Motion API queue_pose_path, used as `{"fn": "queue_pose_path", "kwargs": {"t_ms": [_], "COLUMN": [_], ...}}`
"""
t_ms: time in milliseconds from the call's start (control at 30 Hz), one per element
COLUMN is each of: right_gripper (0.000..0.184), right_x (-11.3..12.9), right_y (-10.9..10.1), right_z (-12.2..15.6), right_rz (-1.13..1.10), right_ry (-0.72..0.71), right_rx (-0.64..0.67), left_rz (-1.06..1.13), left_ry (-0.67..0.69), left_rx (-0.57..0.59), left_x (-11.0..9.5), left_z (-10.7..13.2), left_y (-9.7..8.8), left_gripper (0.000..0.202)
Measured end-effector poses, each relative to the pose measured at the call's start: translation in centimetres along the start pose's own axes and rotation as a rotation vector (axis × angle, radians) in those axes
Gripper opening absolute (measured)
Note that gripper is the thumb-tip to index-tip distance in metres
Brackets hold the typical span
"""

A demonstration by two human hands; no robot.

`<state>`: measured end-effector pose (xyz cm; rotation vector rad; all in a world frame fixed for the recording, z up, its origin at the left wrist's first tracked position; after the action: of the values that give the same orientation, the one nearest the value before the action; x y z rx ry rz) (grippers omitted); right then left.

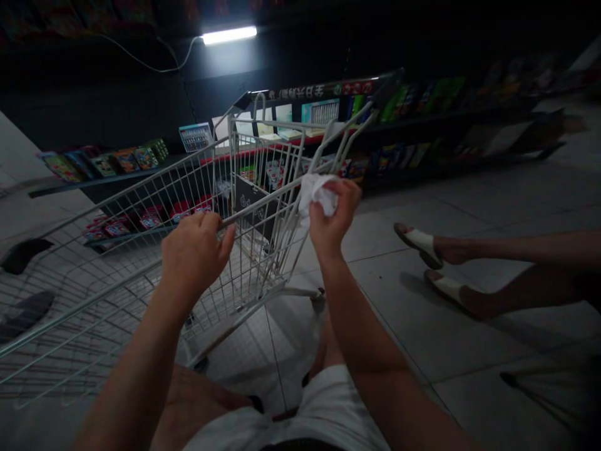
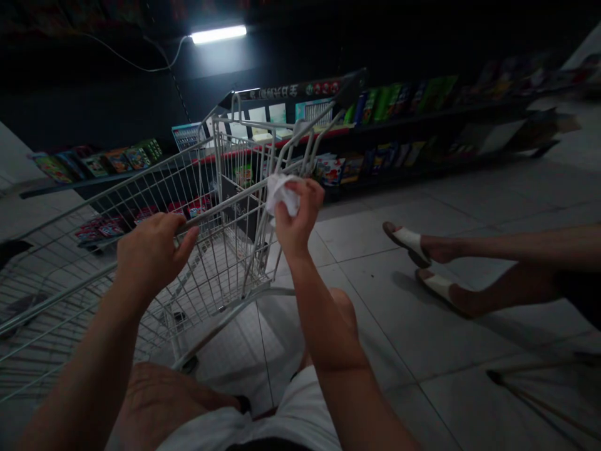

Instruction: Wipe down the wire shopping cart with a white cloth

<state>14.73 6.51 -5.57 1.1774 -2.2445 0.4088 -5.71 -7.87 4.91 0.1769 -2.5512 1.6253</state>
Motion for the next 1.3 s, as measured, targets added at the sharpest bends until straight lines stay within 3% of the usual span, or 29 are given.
{"fn": "queue_pose_path", "kwargs": {"t_ms": [100, 200, 300, 400, 533, 633, 667, 733, 867, 933, 1000, 1100, 1200, 1300], "right_gripper": [0.034, 0.032, 0.029, 0.029, 0.031, 0.031, 0.030, 0.027, 0.026, 0.027, 0.029, 0.033, 0.032, 0.034], "right_x": [1.0, 0.6, -1.0, -2.9, -4.9, -5.9, -6.1, -6.2, -4.6, -3.2, -2.0, -1.7, -3.0, -4.3], "right_y": [1.0, 2.2, 3.3, 4.5, 4.5, 3.4, 2.9, 2.3, 2.2, 2.8, 3.6, 4.8, 5.3, 4.8], "right_z": [-4.0, -1.6, 4.9, 13.5, 24.8, 28.9, 28.7, 25.8, 13.3, 7.6, 4.5, 6.3, 13.6, 21.8], "right_rz": [0.028, -0.021, -0.099, -0.080, -0.047, -0.064, -0.064, -0.057, -0.058, -0.088, -0.089, -0.018, 0.102, 0.128], "right_ry": [-0.043, -0.039, -0.025, 0.058, 0.143, 0.172, 0.199, 0.238, 0.108, 0.008, -0.042, -0.010, 0.107, 0.138], "right_rx": [0.035, 0.080, 0.128, 0.259, 0.553, 0.669, 0.635, 0.477, 0.123, 0.059, 0.055, 0.096, 0.255, 0.520], "left_rz": [0.062, 0.085, 0.096, 0.118, 0.105, 0.092, 0.095, 0.109, 0.114, 0.107, 0.105, 0.099, 0.086, 0.069], "left_ry": [0.078, 0.135, 0.155, 0.163, 0.144, 0.134, 0.132, 0.126, 0.119, 0.120, 0.122, 0.131, 0.134, 0.126], "left_rx": [-0.014, 0.029, 0.044, 0.010, -0.032, -0.059, -0.063, -0.073, -0.087, -0.087, -0.087, -0.082, -0.098, -0.107], "left_x": [-2.8, -5.3, -7.1, -8.2, -8.7, -8.5, -8.4, -8.3, -8.0, -7.8, -7.5, -6.8, -6.1, -5.5], "left_z": [-2.0, -4.5, -6.9, -8.7, -10.0, -10.2, -10.2, -10.2, -9.9, -9.7, -9.5, -9.2, -9.1, -9.0], "left_y": [-0.4, 0.0, 0.6, 1.3, 2.1, 2.5, 2.6, 2.7, 2.7, 2.6, 2.5, 2.5, 2.6, 2.7], "left_gripper": [0.040, 0.040, 0.042, 0.046, 0.050, 0.045, 0.045, 0.046, 0.048, 0.049, 0.050, 0.052, 0.056, 0.055]}}
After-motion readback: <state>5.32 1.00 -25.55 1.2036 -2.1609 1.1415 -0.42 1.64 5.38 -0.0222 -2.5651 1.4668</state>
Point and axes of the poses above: each hand's wrist, its own z-axis away from the middle knuckle, its own y-axis out of the palm, x = y × z, the point moved 2 cm from there along -z, towards the middle knuckle, and after that the axes turned 4 degrees about y, right-handed, at the moved point
